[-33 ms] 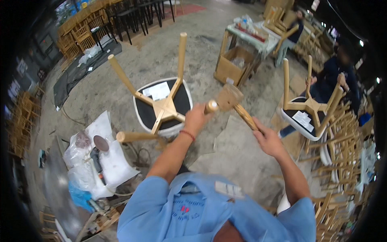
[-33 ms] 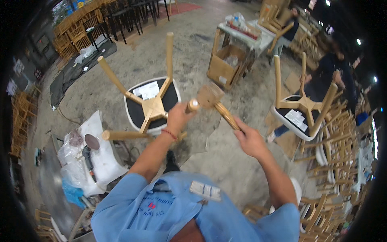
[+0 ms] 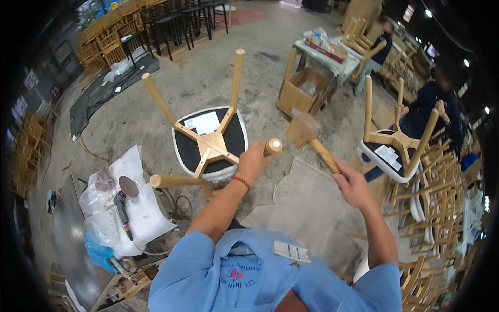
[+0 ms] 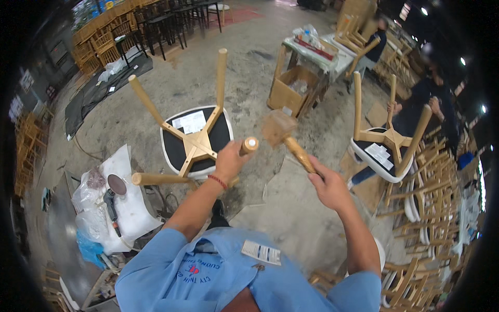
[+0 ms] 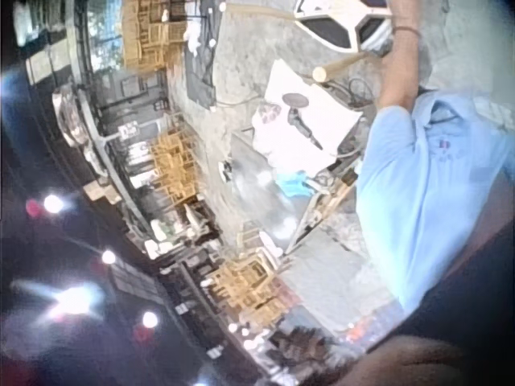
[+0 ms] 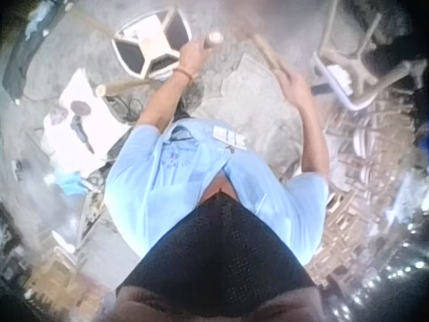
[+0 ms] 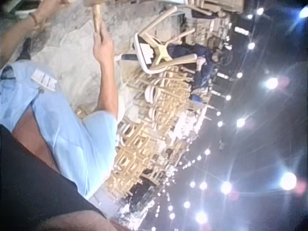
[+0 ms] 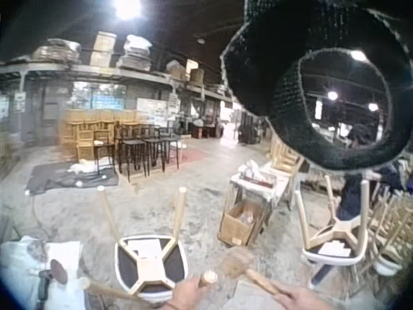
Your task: The person lifts a wooden chair, places it on a metal workbench, and uses a handheld rotary sander to smooth the chair legs. They then use a brush to apply a finish to the legs. The person handles the chair and tools directly.
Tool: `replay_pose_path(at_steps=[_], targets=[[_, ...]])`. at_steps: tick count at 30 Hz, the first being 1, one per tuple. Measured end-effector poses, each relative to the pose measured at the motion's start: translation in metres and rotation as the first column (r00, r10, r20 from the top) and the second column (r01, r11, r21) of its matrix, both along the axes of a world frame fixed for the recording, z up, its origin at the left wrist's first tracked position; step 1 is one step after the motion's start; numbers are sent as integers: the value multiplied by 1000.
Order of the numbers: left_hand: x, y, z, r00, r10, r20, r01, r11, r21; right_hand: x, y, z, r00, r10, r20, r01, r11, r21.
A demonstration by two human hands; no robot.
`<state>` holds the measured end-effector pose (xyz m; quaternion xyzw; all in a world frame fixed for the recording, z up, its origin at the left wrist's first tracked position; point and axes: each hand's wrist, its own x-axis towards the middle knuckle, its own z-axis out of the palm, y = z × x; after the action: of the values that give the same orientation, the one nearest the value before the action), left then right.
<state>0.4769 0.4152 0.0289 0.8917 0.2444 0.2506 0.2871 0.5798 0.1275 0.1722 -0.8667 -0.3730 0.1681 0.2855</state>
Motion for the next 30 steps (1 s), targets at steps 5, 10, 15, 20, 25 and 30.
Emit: replay_pose_path(at_steps=[5,10,15,20,25,30], targets=[[-15,3,5,985,77,156,-51,985,-166,2,-4,66,978,-61,-197,143,890,434],[-51,30,-44,897,413,157,140,71,-988,-11,5,28,931,-80,-357,277,792,543],[-53,36,-7,844,495,207,280,-78,-957,-10,56,-38,790,-37,-612,368,827,425],[11,70,42,836,125,535,524,106,-845,11,128,-23,743,3,-670,396,804,443],[76,84,89,857,-255,449,485,103,-868,58,213,-30,911,-61,-409,309,757,575],[115,124,91,764,-552,334,608,441,-660,86,263,-20,959,-169,-226,253,870,423]])
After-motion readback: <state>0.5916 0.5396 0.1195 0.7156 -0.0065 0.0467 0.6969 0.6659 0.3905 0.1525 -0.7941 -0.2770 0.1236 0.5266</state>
